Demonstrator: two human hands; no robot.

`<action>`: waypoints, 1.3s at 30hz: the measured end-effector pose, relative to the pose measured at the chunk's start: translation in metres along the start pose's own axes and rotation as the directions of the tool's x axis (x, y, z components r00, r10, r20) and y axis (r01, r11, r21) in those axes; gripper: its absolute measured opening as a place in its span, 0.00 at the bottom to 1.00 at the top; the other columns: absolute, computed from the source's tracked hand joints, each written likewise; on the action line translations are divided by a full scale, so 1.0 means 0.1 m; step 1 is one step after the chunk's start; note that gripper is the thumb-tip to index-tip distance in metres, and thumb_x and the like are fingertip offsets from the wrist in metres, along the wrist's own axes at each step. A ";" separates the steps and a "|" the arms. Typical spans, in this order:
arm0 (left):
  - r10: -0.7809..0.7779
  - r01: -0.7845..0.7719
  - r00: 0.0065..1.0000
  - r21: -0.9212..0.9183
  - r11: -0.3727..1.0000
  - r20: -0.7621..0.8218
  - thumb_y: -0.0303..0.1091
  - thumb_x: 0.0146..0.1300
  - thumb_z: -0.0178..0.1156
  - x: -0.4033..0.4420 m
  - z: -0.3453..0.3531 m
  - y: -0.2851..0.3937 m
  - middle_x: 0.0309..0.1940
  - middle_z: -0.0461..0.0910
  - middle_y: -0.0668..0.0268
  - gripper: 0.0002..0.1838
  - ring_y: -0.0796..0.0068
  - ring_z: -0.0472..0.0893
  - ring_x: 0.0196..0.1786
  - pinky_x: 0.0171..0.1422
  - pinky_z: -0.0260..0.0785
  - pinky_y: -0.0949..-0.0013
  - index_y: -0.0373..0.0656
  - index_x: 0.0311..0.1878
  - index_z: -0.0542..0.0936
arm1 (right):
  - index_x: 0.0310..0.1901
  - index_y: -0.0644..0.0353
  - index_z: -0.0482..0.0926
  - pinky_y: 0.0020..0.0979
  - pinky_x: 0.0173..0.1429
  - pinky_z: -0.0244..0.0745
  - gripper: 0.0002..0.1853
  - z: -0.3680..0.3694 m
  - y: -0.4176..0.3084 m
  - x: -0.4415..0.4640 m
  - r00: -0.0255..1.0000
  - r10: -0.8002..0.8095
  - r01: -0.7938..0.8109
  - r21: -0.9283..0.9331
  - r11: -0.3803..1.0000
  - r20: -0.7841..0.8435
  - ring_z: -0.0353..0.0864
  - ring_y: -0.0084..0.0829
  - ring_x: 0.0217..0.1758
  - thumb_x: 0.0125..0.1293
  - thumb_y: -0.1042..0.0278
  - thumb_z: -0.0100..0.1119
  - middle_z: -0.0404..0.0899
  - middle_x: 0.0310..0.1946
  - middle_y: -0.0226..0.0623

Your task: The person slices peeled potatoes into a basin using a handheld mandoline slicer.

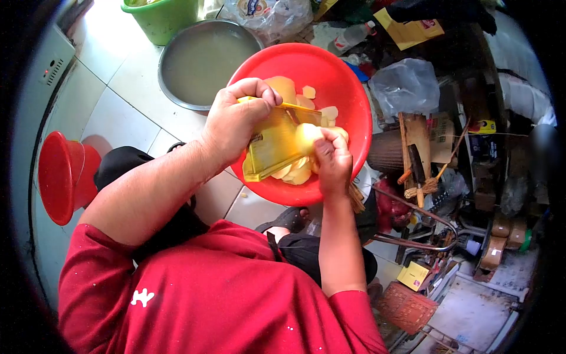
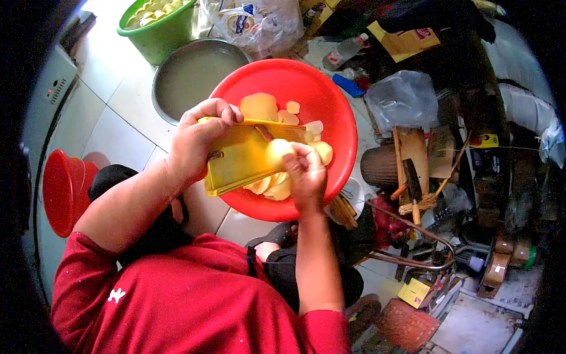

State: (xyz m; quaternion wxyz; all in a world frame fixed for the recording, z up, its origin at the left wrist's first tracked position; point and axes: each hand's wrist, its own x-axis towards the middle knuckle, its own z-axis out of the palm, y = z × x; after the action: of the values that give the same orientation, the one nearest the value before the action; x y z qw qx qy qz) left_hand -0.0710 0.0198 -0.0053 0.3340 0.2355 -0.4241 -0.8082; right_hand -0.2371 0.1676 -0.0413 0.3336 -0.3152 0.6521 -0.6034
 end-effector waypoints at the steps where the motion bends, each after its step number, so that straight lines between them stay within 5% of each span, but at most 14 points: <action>1: -0.003 0.003 1.000 0.007 1.000 0.001 0.23 0.51 0.52 -0.02 0.01 0.01 0.39 0.76 0.66 0.04 0.74 0.74 0.43 0.52 0.67 0.72 0.40 0.31 0.74 | 0.51 0.65 0.75 0.28 0.54 0.73 0.18 0.10 -0.08 -0.09 0.997 -0.061 0.062 -0.027 0.998 0.039 0.78 0.25 0.46 0.66 0.62 0.63 0.80 0.43 0.35; 4: -0.040 0.040 0.999 0.026 0.999 -0.011 0.23 0.51 0.52 -0.05 0.04 0.03 0.40 0.75 0.65 0.04 0.73 0.74 0.43 0.52 0.66 0.71 0.41 0.31 0.73 | 0.51 0.66 0.75 0.28 0.54 0.73 0.18 0.20 -0.07 -0.15 0.980 -0.188 0.190 -0.027 0.981 0.059 0.79 0.26 0.46 0.67 0.62 0.62 0.80 0.44 0.37; 10: -0.009 0.009 0.998 -0.013 1.000 0.063 0.23 0.54 0.52 0.01 -0.01 0.01 0.37 0.76 0.69 0.03 0.79 0.73 0.43 0.54 0.65 0.74 0.41 0.31 0.74 | 0.51 0.69 0.75 0.28 0.54 0.74 0.18 -0.25 0.43 0.37 0.960 0.099 -0.155 -0.204 0.967 -0.261 0.79 0.27 0.47 0.68 0.63 0.60 0.80 0.45 0.39; 12: -0.020 0.020 0.999 -0.009 1.000 0.032 0.24 0.51 0.52 -0.02 0.00 0.02 0.39 0.74 0.66 0.03 0.73 0.72 0.45 0.55 0.64 0.71 0.42 0.30 0.72 | 0.51 0.68 0.75 0.28 0.54 0.74 0.18 -0.12 0.27 0.23 0.986 -0.089 0.056 -0.220 0.974 -0.141 0.79 0.27 0.47 0.67 0.62 0.62 0.81 0.44 0.39; 13: -0.022 0.022 0.999 -0.009 1.000 0.028 0.24 0.51 0.52 -0.03 0.01 0.02 0.39 0.74 0.66 0.03 0.73 0.72 0.45 0.55 0.64 0.71 0.42 0.30 0.72 | 0.51 0.67 0.75 0.28 0.53 0.74 0.18 0.04 0.10 0.11 0.995 0.007 -0.011 -0.041 0.999 -0.099 0.79 0.26 0.46 0.66 0.63 0.63 0.81 0.44 0.37; 16: -0.025 0.024 0.999 0.044 0.999 0.031 0.24 0.51 0.52 -0.06 0.03 0.04 0.39 0.73 0.66 0.03 0.73 0.71 0.44 0.54 0.64 0.71 0.42 0.30 0.72 | 0.50 0.65 0.76 0.28 0.52 0.74 0.16 0.24 -0.17 -0.13 0.990 -0.134 0.138 -0.141 0.980 0.039 0.80 0.25 0.44 0.66 0.64 0.63 0.81 0.41 0.35; 18: -0.028 0.028 1.000 0.021 0.999 0.004 0.23 0.52 0.51 -0.07 0.04 0.04 0.38 0.76 0.68 0.03 0.78 0.73 0.43 0.54 0.65 0.73 0.40 0.30 0.74 | 0.49 0.67 0.76 0.28 0.51 0.75 0.17 0.09 0.13 0.08 0.994 -0.052 0.052 -0.001 0.999 -0.100 0.80 0.26 0.43 0.65 0.63 0.63 0.82 0.40 0.36; 20: -0.016 0.015 0.999 0.029 0.999 0.037 0.23 0.51 0.51 -0.05 0.01 0.02 0.39 0.75 0.67 0.03 0.75 0.72 0.44 0.55 0.64 0.72 0.41 0.30 0.73 | 0.47 0.69 0.77 0.27 0.50 0.75 0.17 -0.16 0.42 0.30 0.959 0.039 -0.089 -0.166 0.982 -0.280 0.80 0.25 0.42 0.65 0.64 0.63 0.82 0.41 0.37; 26: -0.026 0.028 0.999 -0.046 0.999 0.032 0.21 0.51 0.50 -0.05 0.03 0.04 0.38 0.76 0.66 0.04 0.75 0.73 0.42 0.54 0.66 0.72 0.39 0.29 0.73 | 0.48 0.64 0.77 0.27 0.50 0.75 0.16 0.24 -0.02 -0.06 0.999 -0.039 0.039 0.048 0.998 0.009 0.79 0.24 0.43 0.63 0.64 0.65 0.81 0.40 0.35; 32: -0.035 0.038 0.998 -0.055 0.998 0.051 0.20 0.51 0.49 -0.06 0.03 0.04 0.39 0.75 0.65 0.05 0.74 0.72 0.44 0.55 0.65 0.72 0.39 0.30 0.72 | 0.44 0.67 0.80 0.26 0.45 0.76 0.15 -0.26 0.55 0.35 0.949 0.062 -0.124 -0.185 0.975 -0.310 0.80 0.24 0.38 0.63 0.62 0.65 0.83 0.35 0.35; 36: -0.027 0.029 0.999 -0.072 0.997 0.035 0.21 0.50 0.49 -0.04 0.04 0.03 0.39 0.75 0.65 0.05 0.74 0.72 0.44 0.55 0.64 0.72 0.39 0.30 0.73 | 0.44 0.65 0.80 0.26 0.45 0.75 0.18 0.14 0.03 0.07 0.992 0.041 -0.042 -0.005 0.999 -0.117 0.80 0.23 0.39 0.62 0.58 0.67 0.82 0.38 0.35; 37: -0.030 0.032 0.999 -0.074 0.997 0.028 0.21 0.50 0.49 -0.03 0.04 0.04 0.39 0.75 0.65 0.05 0.74 0.72 0.44 0.55 0.64 0.72 0.39 0.30 0.73 | 0.44 0.64 0.80 0.27 0.46 0.75 0.18 0.25 0.00 -0.02 0.996 -0.084 0.085 0.067 0.994 -0.021 0.79 0.23 0.39 0.61 0.57 0.68 0.81 0.37 0.33; 38: -0.034 0.036 0.999 -0.066 0.997 0.030 0.21 0.50 0.49 -0.04 0.06 0.05 0.39 0.75 0.65 0.05 0.74 0.72 0.44 0.55 0.64 0.72 0.39 0.30 0.73 | 0.45 0.63 0.80 0.27 0.46 0.75 0.19 0.24 -0.11 -0.09 0.992 -0.129 0.127 -0.175 0.976 0.000 0.78 0.23 0.38 0.60 0.57 0.69 0.80 0.35 0.32; 39: -0.049 0.049 0.999 -0.049 0.998 0.008 0.21 0.50 0.49 -0.07 0.09 0.07 0.39 0.75 0.65 0.05 0.74 0.72 0.44 0.55 0.64 0.72 0.39 0.31 0.73 | 0.44 0.64 0.80 0.27 0.46 0.75 0.18 0.19 -0.01 -0.02 0.995 -0.055 0.046 -0.104 0.993 -0.082 0.78 0.23 0.38 0.61 0.58 0.68 0.81 0.35 0.32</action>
State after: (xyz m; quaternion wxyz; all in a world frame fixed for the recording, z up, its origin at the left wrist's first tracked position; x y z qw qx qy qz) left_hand -0.0700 0.0269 0.0063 0.3183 0.2351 -0.3994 -0.8270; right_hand -0.2201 0.1579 -0.0411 0.2740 -0.3225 0.6875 -0.5902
